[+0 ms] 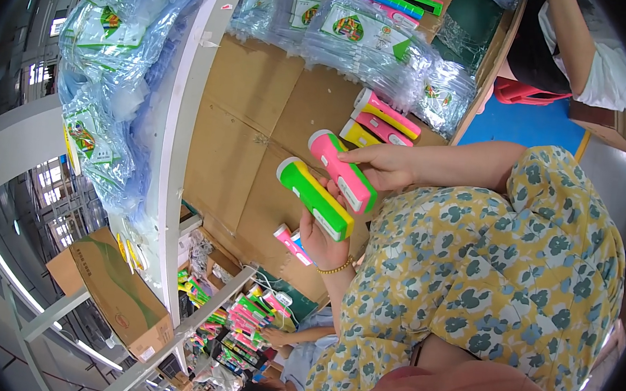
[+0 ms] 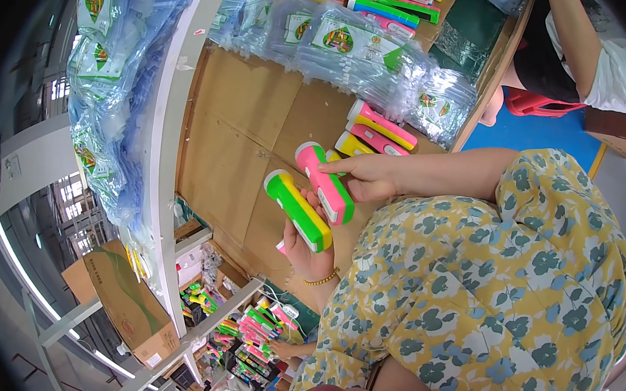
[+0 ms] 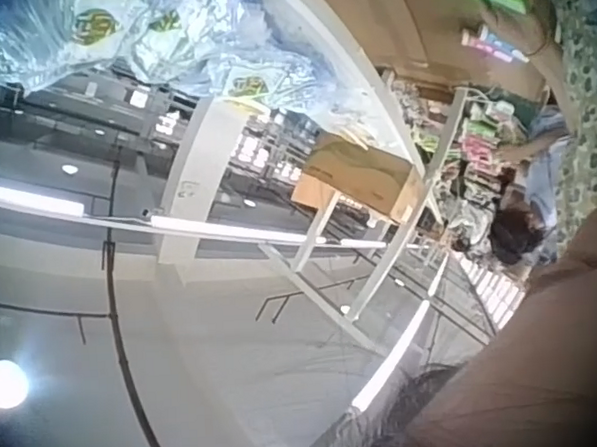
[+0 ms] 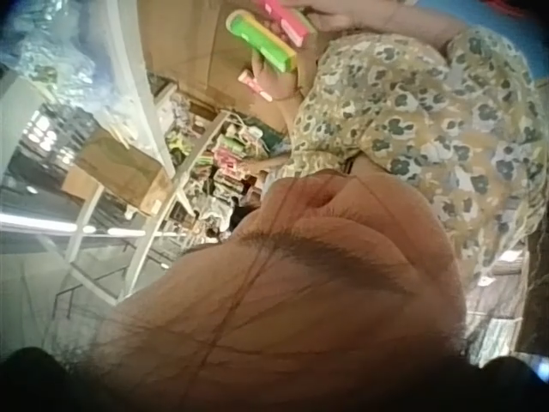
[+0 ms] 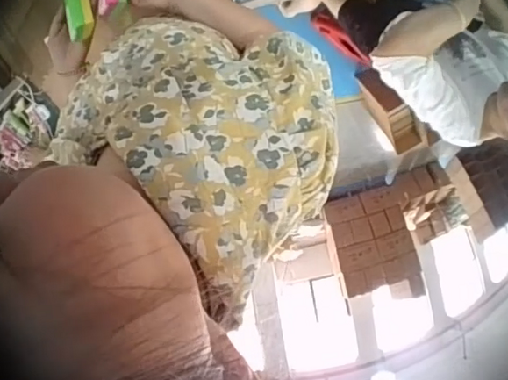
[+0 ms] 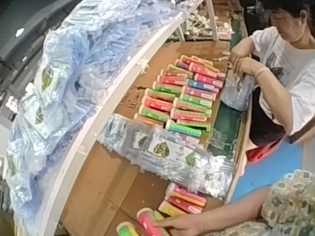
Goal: Sort and organize colored flashlights on a workbench in a factory environment.
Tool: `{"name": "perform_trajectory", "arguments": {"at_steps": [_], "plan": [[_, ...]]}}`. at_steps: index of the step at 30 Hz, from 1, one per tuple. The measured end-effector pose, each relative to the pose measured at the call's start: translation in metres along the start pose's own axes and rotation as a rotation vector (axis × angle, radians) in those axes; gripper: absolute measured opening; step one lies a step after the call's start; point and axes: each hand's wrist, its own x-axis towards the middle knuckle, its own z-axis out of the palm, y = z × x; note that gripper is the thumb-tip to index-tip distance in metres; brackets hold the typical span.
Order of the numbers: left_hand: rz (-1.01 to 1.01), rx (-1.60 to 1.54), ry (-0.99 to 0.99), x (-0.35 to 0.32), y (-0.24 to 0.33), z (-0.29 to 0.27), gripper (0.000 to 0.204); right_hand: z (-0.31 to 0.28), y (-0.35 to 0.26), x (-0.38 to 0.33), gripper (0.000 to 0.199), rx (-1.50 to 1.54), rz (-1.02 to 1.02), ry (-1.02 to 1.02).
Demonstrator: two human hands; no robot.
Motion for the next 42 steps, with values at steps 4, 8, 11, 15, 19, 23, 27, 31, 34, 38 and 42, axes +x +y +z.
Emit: {"name": "perform_trajectory", "arguments": {"at_steps": [4,8,11,15,19,23,27,31,34,38,42], "plan": [[0.058,-0.027,0.12,-0.001,0.0,-0.004,0.049,-0.019,0.004,0.01,0.036,0.112,0.029,0.068],[-0.041,-0.149,0.015,0.002,0.0,-0.01,0.065,-0.014,-0.004,0.0,0.038,0.24,0.099,0.094],[-0.058,-0.122,0.053,0.0,0.001,-0.008,0.065,-0.01,-0.001,-0.004,0.037,0.191,0.048,0.11],[-0.098,-0.264,0.051,-0.001,0.003,-0.01,0.068,-0.009,0.002,-0.003,0.033,-0.048,-0.084,0.125],[-0.072,-0.221,0.054,0.0,-0.001,-0.013,0.069,-0.006,-0.002,-0.005,0.038,-0.249,-0.221,0.176],[-0.08,-0.242,0.044,0.002,-0.004,-0.014,0.07,0.0,-0.005,-0.009,0.038,-0.306,-0.293,0.218],[-0.11,-0.28,0.023,0.006,-0.004,-0.016,0.07,0.0,-0.005,-0.01,0.037,-0.266,-0.324,0.233],[-0.129,-0.37,0.047,0.01,-0.009,-0.014,0.067,-0.005,-0.014,-0.015,0.029,-0.036,-0.176,0.239],[-0.125,-0.511,0.16,0.012,-0.009,-0.015,0.066,0.009,-0.022,-0.023,0.025,0.138,-0.079,0.298],[-0.116,-0.412,0.156,0.006,-0.005,-0.017,0.065,-0.008,-0.017,-0.013,0.033,0.256,0.105,0.114],[-0.039,0.083,0.149,0.0,-0.011,-0.018,0.055,-0.018,-0.016,-0.015,0.031,-0.03,0.084,0.092]]}}
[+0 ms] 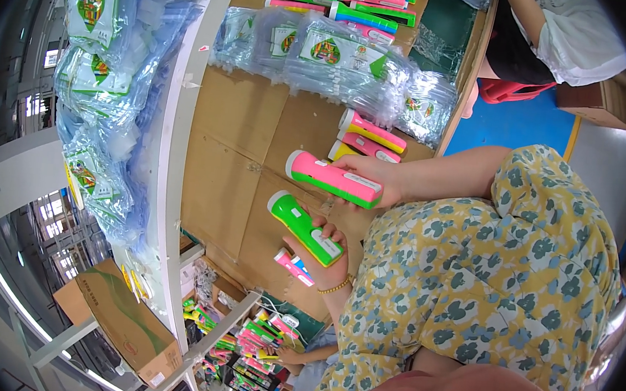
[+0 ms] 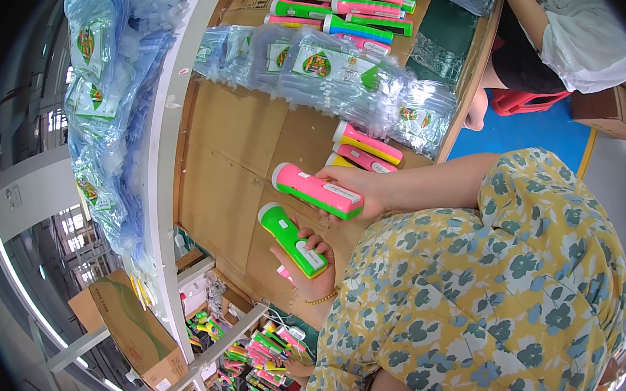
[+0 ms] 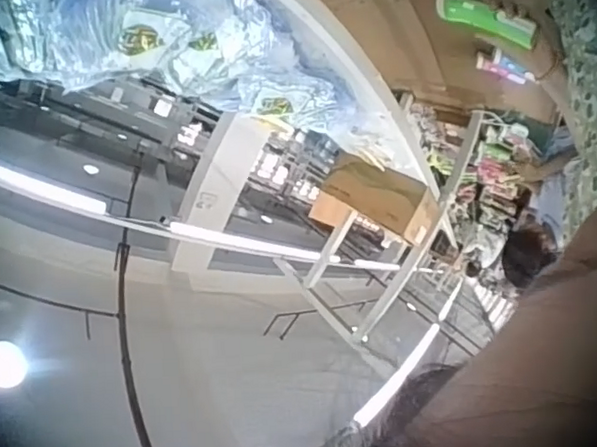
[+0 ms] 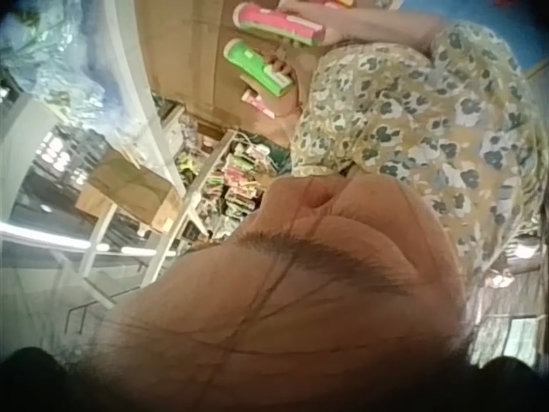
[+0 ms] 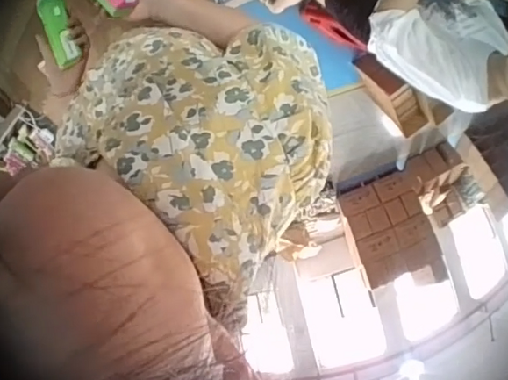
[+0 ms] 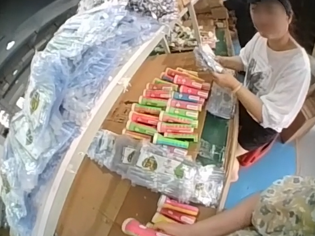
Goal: Sort and organize colored flashlights on a workbench in a factory environment.
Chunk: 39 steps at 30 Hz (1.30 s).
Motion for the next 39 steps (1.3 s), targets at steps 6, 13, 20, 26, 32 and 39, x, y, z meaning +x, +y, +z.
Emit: {"name": "perform_trajectory", "arguments": {"at_steps": [6,13,20,26,32,39], "plan": [[0.095,0.218,0.01,-0.003,-0.004,0.009,0.047,0.019,0.003,-0.012,0.038,-0.234,-0.109,0.082],[0.287,0.606,-0.015,-0.005,0.002,0.002,0.042,0.021,0.003,-0.01,0.041,-0.204,-0.122,-0.028],[0.372,0.932,0.181,-0.003,-0.007,0.012,0.037,0.026,0.006,-0.012,0.041,-0.255,-0.16,0.082],[0.371,0.859,0.179,0.005,-0.007,-0.003,0.034,0.005,0.008,0.0,0.04,-0.046,-0.207,-0.043],[0.36,0.89,0.167,0.009,0.011,-0.007,0.03,0.0,0.0,0.012,0.039,-0.089,-0.212,-0.028],[0.399,0.923,0.223,0.005,0.004,-0.002,0.03,0.004,0.006,0.013,0.047,-0.129,-0.184,-0.05]]}}
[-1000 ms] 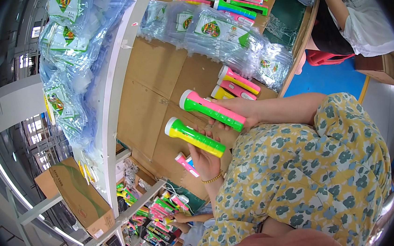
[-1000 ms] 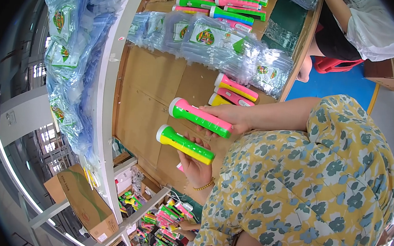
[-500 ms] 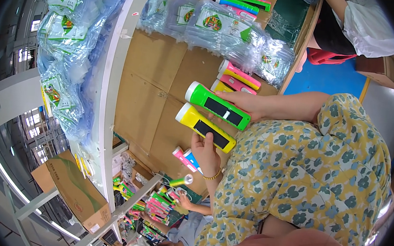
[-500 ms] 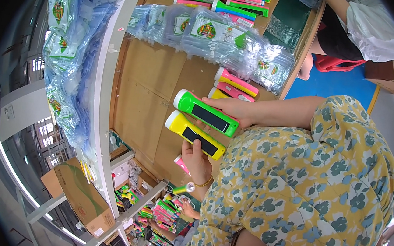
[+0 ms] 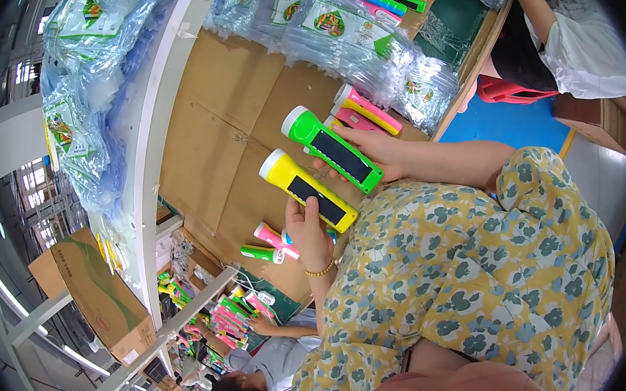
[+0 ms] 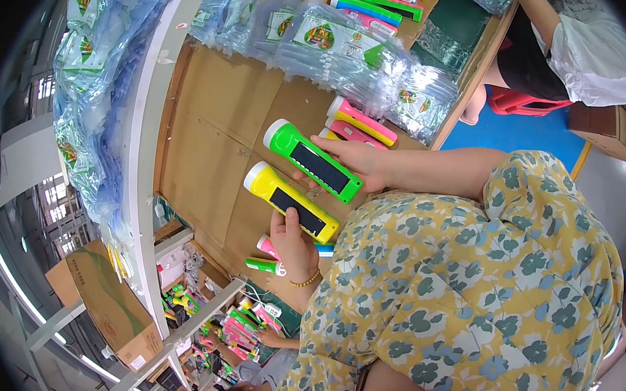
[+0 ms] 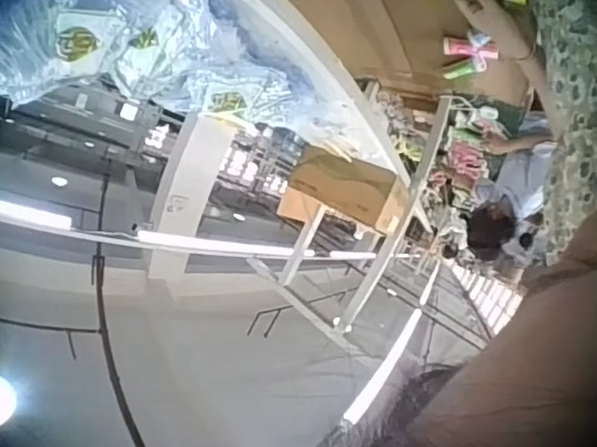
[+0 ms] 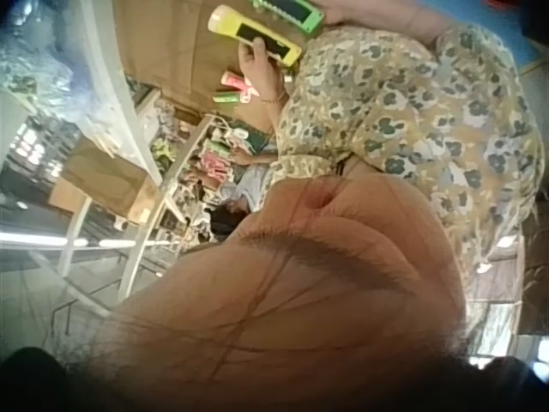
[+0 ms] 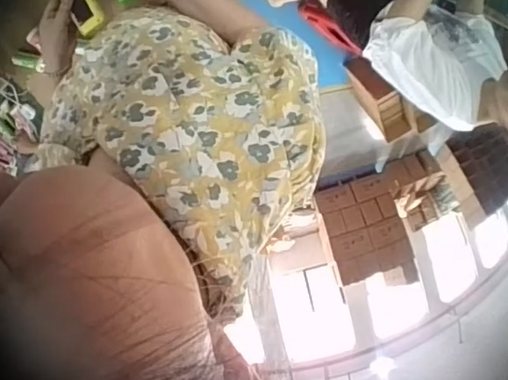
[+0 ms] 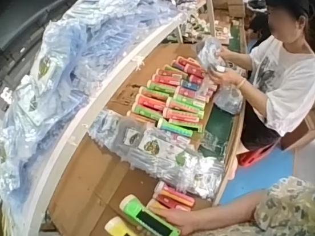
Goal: Sort and organize colored flashlights on a workbench in a factory environment.
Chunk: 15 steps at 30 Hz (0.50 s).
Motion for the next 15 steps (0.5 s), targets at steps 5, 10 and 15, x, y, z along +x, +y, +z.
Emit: {"name": "perform_trajectory", "arguments": {"at_steps": [5,10,15], "plan": [[-0.018,-0.019,0.0,0.0041,-0.0015,-0.0013,0.027,-0.0047,0.0016,0.001,0.041,0.023,-0.014,0.003],[-0.033,-0.024,-0.005,0.0061,-0.0003,-0.0023,0.028,-0.0029,0.0003,0.0021,0.049,-0.053,-0.022,0.035],[-0.028,-0.03,-0.008,0.0091,-0.0024,-0.0041,0.027,-0.0093,0.001,0.0046,0.046,-0.07,-0.045,0.022]]}}
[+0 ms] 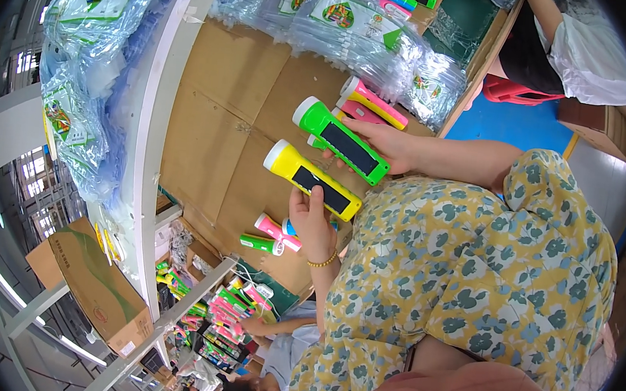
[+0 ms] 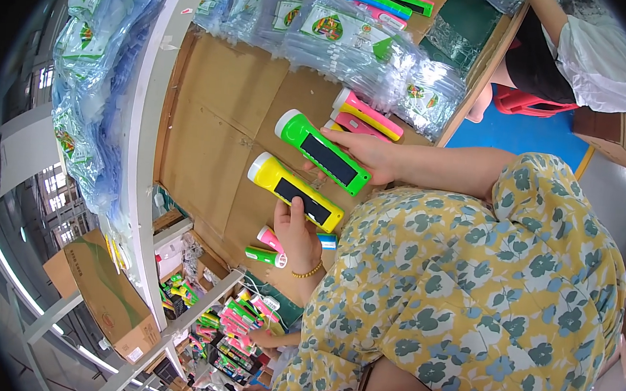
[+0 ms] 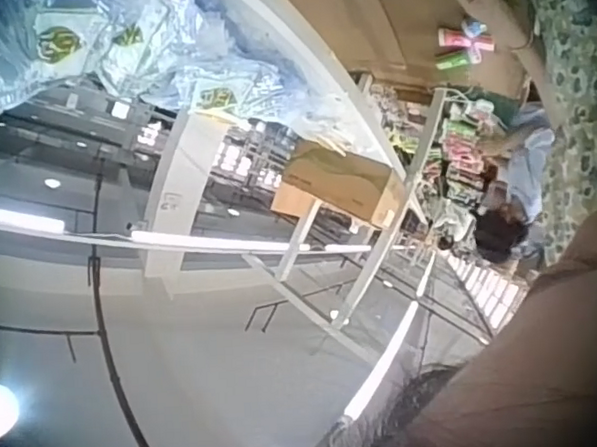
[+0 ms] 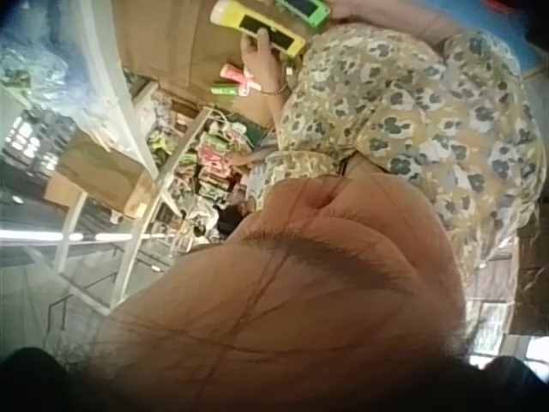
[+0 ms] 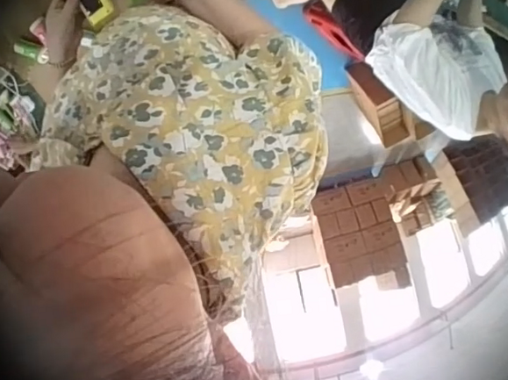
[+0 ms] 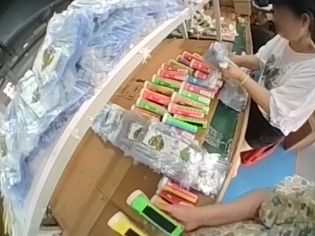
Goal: Sort and organize colored flashlights on a workbench in a factory environment.
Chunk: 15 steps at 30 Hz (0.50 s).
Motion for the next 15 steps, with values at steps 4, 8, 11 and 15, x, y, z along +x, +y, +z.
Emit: {"name": "perform_trajectory", "arguments": {"at_steps": [4,8,11,15], "plan": [[0.001,0.002,0.006,0.005,-0.004,-0.003,0.026,0.007,0.007,-0.002,0.042,-0.123,-0.076,0.072],[-0.047,0.037,-0.03,0.007,-0.013,-0.005,0.034,0.004,0.019,0.002,0.035,0.024,0.079,-0.014],[-0.002,0.06,-0.104,0.009,-0.024,-0.007,0.04,0.004,0.024,0.003,0.032,0.002,0.165,-0.008],[0.063,0.187,-0.059,0.009,-0.026,-0.007,0.043,0.003,0.012,0.02,0.041,-0.404,0.013,0.089]]}}
